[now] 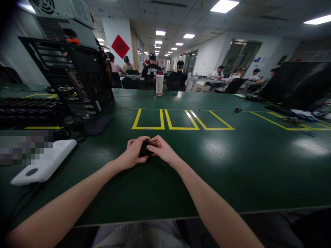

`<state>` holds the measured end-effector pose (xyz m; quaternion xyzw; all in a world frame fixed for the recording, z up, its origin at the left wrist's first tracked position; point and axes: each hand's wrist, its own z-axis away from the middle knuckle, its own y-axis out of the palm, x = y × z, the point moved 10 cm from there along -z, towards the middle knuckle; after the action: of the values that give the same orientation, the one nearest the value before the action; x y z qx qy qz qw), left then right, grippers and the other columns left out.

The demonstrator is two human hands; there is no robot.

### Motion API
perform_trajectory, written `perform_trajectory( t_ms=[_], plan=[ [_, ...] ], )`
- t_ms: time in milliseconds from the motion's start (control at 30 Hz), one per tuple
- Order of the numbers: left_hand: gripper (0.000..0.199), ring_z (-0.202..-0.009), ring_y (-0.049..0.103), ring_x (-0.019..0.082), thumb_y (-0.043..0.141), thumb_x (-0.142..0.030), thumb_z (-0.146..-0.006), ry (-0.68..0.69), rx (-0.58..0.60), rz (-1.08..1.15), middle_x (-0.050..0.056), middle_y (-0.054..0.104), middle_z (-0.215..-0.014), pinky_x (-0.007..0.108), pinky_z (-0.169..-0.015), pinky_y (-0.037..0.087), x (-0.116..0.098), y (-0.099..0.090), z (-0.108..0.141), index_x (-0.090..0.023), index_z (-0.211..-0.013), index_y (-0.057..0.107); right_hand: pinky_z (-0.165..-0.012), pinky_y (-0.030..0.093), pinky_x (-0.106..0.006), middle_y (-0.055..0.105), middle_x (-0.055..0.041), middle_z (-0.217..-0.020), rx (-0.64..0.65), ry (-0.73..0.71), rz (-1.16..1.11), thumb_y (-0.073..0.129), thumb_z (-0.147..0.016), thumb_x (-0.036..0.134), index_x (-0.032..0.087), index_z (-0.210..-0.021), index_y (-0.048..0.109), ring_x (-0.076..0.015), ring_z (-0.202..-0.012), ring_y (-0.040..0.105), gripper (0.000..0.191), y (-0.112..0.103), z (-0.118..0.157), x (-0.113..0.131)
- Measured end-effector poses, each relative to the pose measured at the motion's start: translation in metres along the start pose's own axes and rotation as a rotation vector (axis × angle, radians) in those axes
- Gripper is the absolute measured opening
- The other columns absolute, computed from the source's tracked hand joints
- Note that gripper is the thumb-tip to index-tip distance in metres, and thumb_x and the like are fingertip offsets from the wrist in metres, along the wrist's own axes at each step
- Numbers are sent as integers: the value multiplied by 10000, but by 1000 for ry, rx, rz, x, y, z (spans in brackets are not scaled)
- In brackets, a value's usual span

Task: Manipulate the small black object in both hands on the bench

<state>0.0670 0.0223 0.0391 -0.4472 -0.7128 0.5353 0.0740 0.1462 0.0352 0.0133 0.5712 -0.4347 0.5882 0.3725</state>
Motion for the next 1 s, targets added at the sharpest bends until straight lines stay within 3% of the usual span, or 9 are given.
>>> perform_trajectory(
  t_ms=[167, 333, 533, 733, 867, 1000],
  plan=[
    [615, -1076, 430, 260, 586, -240, -679, 1, 4, 12, 74, 440, -1173, 443, -925, 231, 1, 1, 0, -244, -1201, 260, -748, 483, -352, 529, -56, -1043, 5, 45, 41, 598, -731, 303, 208, -994, 486, -187, -955, 524, 301, -1, -1, -5],
    [605, -1062, 439, 253, 591, -238, -678, -5, 10, 22, 64, 451, -1152, 437, -922, 240, 1, 0, 0, -244, -1192, 271, -859, 430, -366, 554, -14, -968, 82, -26, -3, 679, -656, 210, 224, -972, 460, -163, -937, 545, 385, 3, 2, 1],
    [607, -1081, 426, 260, 585, -266, -697, -1, 16, 19, 79, 428, -1188, 441, -925, 241, 0, 0, 0, -235, -1208, 259, -722, 477, -328, 556, -17, -913, 18, 2, 35, 566, -759, 322, 230, -946, 468, -168, -882, 545, 230, 1, 2, 2],
    [595, -1079, 426, 255, 579, -259, -702, 0, 22, 25, 76, 436, -1174, 439, -934, 236, -1, -1, 1, -233, -1207, 266, -787, 463, -369, 513, -58, -1071, 40, 17, 68, 589, -740, 266, 206, -1003, 478, -192, -980, 517, 291, 1, 1, -1],
    [606, -1072, 429, 258, 583, -254, -689, -4, 27, 27, 71, 440, -1171, 448, -928, 232, 0, 0, 1, -240, -1204, 263, -873, 419, -370, 544, -15, -980, 94, -48, 8, 662, -659, 161, 214, -960, 460, -166, -963, 530, 366, 5, 2, 5],
    [621, -1077, 425, 264, 591, -241, -677, -2, 13, 14, 79, 430, -1191, 446, -921, 233, 0, -1, 1, -233, -1203, 261, -749, 464, -328, 546, -6, -891, 44, -9, -4, 598, -732, 254, 220, -912, 463, -154, -871, 542, 227, 3, 2, 2]
  ],
)
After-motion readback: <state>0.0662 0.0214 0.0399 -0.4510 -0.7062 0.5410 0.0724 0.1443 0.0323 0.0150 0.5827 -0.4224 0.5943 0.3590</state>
